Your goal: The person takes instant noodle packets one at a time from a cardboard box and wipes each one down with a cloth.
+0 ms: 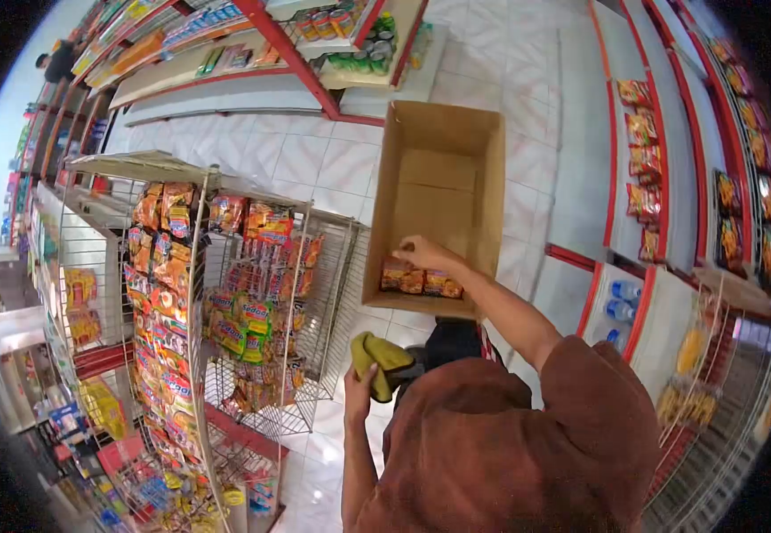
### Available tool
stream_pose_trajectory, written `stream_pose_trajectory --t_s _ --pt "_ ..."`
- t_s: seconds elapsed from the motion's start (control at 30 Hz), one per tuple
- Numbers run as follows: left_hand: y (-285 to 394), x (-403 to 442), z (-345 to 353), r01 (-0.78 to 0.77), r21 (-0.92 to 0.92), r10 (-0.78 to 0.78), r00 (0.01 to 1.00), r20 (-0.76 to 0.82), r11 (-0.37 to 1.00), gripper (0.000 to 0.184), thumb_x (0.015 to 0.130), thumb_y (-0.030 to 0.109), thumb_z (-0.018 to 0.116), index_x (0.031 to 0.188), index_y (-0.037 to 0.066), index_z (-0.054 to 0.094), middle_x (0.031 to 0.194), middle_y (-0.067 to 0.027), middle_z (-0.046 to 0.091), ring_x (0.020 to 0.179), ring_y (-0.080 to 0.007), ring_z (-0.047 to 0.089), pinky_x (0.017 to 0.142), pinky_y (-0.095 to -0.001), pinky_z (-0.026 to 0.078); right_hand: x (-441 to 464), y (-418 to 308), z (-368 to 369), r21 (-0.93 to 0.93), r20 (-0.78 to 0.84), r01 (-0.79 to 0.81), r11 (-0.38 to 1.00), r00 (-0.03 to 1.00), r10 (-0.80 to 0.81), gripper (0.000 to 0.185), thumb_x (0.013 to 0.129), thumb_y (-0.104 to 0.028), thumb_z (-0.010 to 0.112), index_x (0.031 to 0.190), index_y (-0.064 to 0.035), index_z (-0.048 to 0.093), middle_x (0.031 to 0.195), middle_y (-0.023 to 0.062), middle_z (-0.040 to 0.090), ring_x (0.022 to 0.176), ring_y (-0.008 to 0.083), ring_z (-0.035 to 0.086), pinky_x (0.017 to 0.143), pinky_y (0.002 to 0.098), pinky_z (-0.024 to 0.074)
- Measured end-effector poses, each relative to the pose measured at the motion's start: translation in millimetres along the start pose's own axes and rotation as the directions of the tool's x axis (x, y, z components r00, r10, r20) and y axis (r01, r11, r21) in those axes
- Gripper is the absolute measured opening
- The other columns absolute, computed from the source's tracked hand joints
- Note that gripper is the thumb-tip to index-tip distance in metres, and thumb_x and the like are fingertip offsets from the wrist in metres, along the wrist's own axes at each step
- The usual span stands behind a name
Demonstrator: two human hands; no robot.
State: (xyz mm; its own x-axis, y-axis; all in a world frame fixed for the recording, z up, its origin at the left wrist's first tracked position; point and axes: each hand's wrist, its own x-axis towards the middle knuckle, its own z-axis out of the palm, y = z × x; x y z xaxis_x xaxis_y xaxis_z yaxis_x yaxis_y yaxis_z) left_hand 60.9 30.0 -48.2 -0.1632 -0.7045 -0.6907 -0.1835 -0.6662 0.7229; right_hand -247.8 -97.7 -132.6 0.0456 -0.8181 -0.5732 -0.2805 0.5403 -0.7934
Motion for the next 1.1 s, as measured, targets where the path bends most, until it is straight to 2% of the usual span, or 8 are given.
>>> stream_pose_trajectory --t_s 0.1,0.2,0.33,0.47,0.6,0.67,0.7,1.1 --pt "1.2 2.0 1.6 0.063 0.037 -0.059 0.993 -0.102 0.997 0.036 0.085 0.017 0.067 0.114 -0.002 0.056 0.106 -0.0097 0.062 0.094 -0.0192 0.06 0.082 -0.0313 0.048 57.7 66.8 9.1 -0.452 -0.218 0.149 0.879 0.938 -0.271 0.031 0.081 -0.022 0.065 0.102 -0.0011 0.063 0.082 0.0186 0.063 0.076 0.0253 0.063 0.067 0.0358 0.0484" --pt "-30.5 14.8 1.5 -0.433 0.71 0.648 0.76 -0.042 0.555 0.032 0.087 0.024 0.066 0.104 -0.002 0.06 0.097 -0.0073 0.064 0.077 -0.0153 0.062 0.066 -0.0278 0.05 180.3 267.7 69.4 -0.55 0.195 0.255 0.796 0.965 -0.174 0.023 0.078 -0.018 0.061 0.093 -0.0009 0.066 0.087 0.0199 0.065 0.079 0.0283 0.064 0.069 0.0373 0.0495" --pt "-11.7 1.2 14.6 0.007 0.308 0.034 0.991 -0.128 0.951 0.03 0.088 0.024 0.065 0.103 -0.002 0.06 0.094 -0.008 0.065 0.072 -0.0179 0.063 0.06 -0.0282 0.05 103.3 160.2 60.3 -0.459 0.188 -0.007 0.888 0.977 0.104 0.018 0.08 -0.016 0.057 0.078 0.0 0.066 0.083 0.0219 0.064 0.075 0.0316 0.062 0.068 0.0386 0.0495" --pt "26.6 2.5 53.9 -0.075 0.095 0.098 0.961 -0.259 0.993 0.022 0.09 0.019 0.061 0.101 0.0 0.062 0.092 -0.0085 0.066 0.072 -0.0175 0.063 0.061 -0.0278 0.049 130.3 260.0 114.9 -0.918 -0.027 0.032 0.395 0.989 -0.142 0.024 0.082 -0.018 0.056 0.068 0.0 0.064 0.079 0.0235 0.063 0.071 0.0333 0.062 0.064 0.0418 0.0487" --pt "29.0 20.7 57.3 -0.053 0.05 0.06 0.986 -0.155 0.997 0.017 0.093 0.015 0.056 0.101 0.002 0.063 0.093 -0.0083 0.066 0.079 -0.0153 0.063 0.068 -0.0282 0.049 131.6 257.8 91.9 -0.614 -0.416 0.096 0.784 0.804 -0.424 0.027 0.084 -0.021 0.055 0.071 0.0012 0.063 0.079 0.0221 0.064 0.071 0.0336 0.062 0.062 0.0431 0.0476" --pt "32.1 26.8 51.8 -0.172 0.185 0.188 0.98 -0.07 0.967 0.018 0.093 0.015 0.055 0.103 0.002 0.063 0.095 -0.0078 0.066 0.082 -0.0147 0.062 0.071 -0.0284 0.049 135.2 214.7 60.4 -0.688 0.131 -0.001 0.726 0.983 0.126 0.028 0.083 -0.024 0.057 0.081 0.0027 0.063 0.084 0.0224 0.065 0.079 0.0326 0.063 0.066 0.041 0.0485" --pt "35.2 29.2 47.7 -0.296 0.306 0.302 0.953 0.031 0.905 0.019 0.093 0.015 0.055 0.106 0.002 0.063 0.096 -0.0074 0.066 0.084 -0.0141 0.062 0.074 -0.0287 0.048 124.3 185.8 46.0 -0.734 0.369 -0.014 0.679 0.831 0.416 0.03 0.082 -0.026 0.059 0.087 0.0034 0.063 0.087 0.0226 0.065 0.083 0.0321 0.064 0.068 0.0399 0.0489" --pt "44.0 15.0 18.3 -0.294 0.148 0.26 0.943 0.209 0.944 0.033 0.095 0.02 0.052 0.122 0.0 0.057 0.109 -0.0065 0.063 0.104 -0.0156 0.058 0.091 -0.0295 0.044 -46.5 -23.1 -32.5 0.214 0.144 0.097 0.972 0.981 -0.13 0.052 0.074 -0.041 0.075 0.107 -0.0026 0.065 0.097 0.0107 0.066 0.086 0.0166 0.058 0.075 0.0335 0.0457"
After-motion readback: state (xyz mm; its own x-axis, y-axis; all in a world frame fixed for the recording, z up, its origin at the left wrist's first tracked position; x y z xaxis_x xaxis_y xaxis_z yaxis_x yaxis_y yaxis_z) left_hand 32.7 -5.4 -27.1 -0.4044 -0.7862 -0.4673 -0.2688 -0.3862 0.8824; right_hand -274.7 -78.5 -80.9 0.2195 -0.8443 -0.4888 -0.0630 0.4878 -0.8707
